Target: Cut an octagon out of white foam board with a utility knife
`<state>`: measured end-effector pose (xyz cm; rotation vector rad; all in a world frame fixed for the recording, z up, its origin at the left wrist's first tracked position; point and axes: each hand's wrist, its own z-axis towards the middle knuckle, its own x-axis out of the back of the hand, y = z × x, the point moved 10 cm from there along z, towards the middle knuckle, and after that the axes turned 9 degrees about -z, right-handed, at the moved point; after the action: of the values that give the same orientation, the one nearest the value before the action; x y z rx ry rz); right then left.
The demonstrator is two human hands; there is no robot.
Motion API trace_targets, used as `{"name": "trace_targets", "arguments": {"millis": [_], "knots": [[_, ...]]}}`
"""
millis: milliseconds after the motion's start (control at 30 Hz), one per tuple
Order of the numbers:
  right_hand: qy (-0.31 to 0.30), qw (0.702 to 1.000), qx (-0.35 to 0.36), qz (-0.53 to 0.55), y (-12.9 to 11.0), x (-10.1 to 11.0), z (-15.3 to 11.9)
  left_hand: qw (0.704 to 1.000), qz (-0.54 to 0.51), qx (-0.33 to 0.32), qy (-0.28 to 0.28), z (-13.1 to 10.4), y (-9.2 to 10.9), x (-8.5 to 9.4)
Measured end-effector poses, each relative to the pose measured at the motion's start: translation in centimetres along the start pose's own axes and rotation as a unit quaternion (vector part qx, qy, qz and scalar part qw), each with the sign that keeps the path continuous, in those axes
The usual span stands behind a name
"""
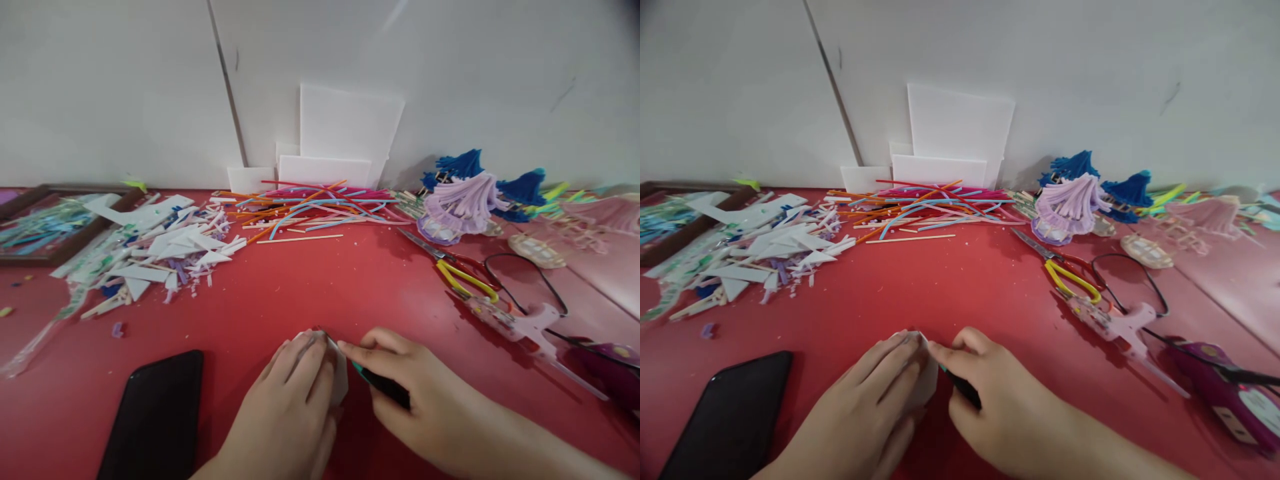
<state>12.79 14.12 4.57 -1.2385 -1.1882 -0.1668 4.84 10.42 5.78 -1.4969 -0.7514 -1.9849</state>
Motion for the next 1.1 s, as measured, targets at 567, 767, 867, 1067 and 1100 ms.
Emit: {"name": "trace_targets", "arguments": {"millis": [567, 767, 867, 1067, 1100], "knots": [[-0.023, 1.000, 0.002, -0.016, 0.0, -0.4, 0.3, 1.000, 0.012, 0.013, 0.018, -0.2, 0.0, -0.3], [-0.030, 0.998, -0.023, -0.045, 0.3, -0.7, -0.7, 0.999, 0.041, -0.004, 0.010, 0.0, 0.5, -0.2], [-0.025, 0.998, -0.024, -0.052, 0.7, -0.9, -1.7, 0.999, 0.049, -0.006, 0.016, 0.1, 0.6, 0.1], [-0.011, 0.998, -0.030, -0.048, 1.1, -0.8, -3.3, 0.999, -0.009, 0.034, 0.037, -0.1, 0.0, 0.4], [-0.005, 0.999, -0.027, -0.046, 1.1, -0.8, -3.6, 0.998, -0.017, 0.037, 0.042, -0.2, -0.1, 0.4]]}}
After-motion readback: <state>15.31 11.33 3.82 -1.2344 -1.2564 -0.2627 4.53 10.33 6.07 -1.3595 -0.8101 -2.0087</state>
